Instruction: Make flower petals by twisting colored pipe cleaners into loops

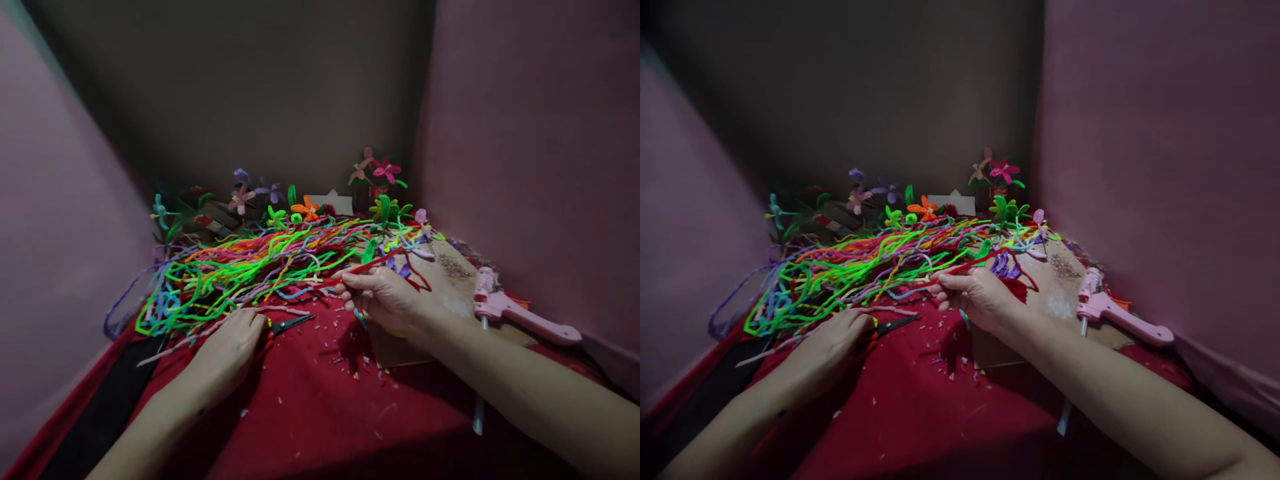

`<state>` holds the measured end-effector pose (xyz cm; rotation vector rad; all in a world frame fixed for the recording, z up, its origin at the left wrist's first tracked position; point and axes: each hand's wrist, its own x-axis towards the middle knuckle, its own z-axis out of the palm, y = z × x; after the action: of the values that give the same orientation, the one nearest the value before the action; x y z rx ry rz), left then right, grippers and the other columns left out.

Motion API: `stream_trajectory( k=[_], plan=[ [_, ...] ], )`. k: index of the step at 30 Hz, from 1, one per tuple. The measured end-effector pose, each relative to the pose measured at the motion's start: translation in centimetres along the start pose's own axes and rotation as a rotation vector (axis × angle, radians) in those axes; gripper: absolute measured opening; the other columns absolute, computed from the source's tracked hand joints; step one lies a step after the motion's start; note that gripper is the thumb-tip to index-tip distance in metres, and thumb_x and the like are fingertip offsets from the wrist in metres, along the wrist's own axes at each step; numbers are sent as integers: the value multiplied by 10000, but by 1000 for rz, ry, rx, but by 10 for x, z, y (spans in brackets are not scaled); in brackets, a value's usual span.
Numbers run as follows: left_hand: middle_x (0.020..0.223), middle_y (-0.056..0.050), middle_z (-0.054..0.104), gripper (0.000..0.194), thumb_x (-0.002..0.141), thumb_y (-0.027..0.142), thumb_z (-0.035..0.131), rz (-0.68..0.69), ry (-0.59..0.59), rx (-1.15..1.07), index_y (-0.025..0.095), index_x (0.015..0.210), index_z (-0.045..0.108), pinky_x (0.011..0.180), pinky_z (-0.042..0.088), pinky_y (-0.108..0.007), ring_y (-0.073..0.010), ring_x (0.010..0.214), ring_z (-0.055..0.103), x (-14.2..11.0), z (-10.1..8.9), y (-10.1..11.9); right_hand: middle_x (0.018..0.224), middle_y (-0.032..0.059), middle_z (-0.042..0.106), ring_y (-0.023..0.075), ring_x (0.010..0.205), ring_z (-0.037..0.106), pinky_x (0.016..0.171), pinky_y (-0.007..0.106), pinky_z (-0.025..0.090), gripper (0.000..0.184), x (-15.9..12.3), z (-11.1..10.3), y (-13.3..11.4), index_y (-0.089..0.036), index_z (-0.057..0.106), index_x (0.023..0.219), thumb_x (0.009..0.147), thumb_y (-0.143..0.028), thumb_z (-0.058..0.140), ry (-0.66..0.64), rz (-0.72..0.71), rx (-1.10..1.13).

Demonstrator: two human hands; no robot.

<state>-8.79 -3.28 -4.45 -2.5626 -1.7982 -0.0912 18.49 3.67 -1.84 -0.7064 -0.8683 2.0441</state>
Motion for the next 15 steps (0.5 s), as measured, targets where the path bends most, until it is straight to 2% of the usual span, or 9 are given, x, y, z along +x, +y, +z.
stream_trajectory(
  k=[3,7,11,13,15],
  plan=[
    [827,-89,580,166,829,182,395,2,-26,43,194,768,549,670,385,-328,-217,735,504,2,-4,1,661,65,641,109,568,586,534,231,477,57,-1,1,1,-89,655,756,704,-108,639,-6,-16,13],
    [782,-73,585,170,841,306,415,-40,-37,28,212,759,532,624,369,-320,-221,706,524,0,-7,2,648,49,645,108,558,589,527,230,482,85,0,1,1,-103,617,778,694,-105,626,-17,-58,6],
    [706,-35,595,176,811,388,445,-167,-69,-57,230,737,466,557,366,-301,-197,602,532,-7,-9,2,613,30,645,106,505,580,482,222,472,123,2,-1,1,-140,557,739,669,-134,658,21,-103,-14],
    [703,-19,616,203,767,410,493,-255,-35,-183,228,856,491,541,395,-285,-193,594,567,-10,-13,5,611,34,648,101,486,571,453,209,457,136,3,-2,2,-137,558,722,663,-157,679,38,-105,-42],
    [717,-9,637,351,735,422,525,-290,68,-355,225,1024,498,546,439,-268,-188,605,600,-10,-18,12,606,35,643,90,477,562,434,193,441,140,4,-3,4,-123,576,705,654,-165,699,43,-107,-64]
  ],
)
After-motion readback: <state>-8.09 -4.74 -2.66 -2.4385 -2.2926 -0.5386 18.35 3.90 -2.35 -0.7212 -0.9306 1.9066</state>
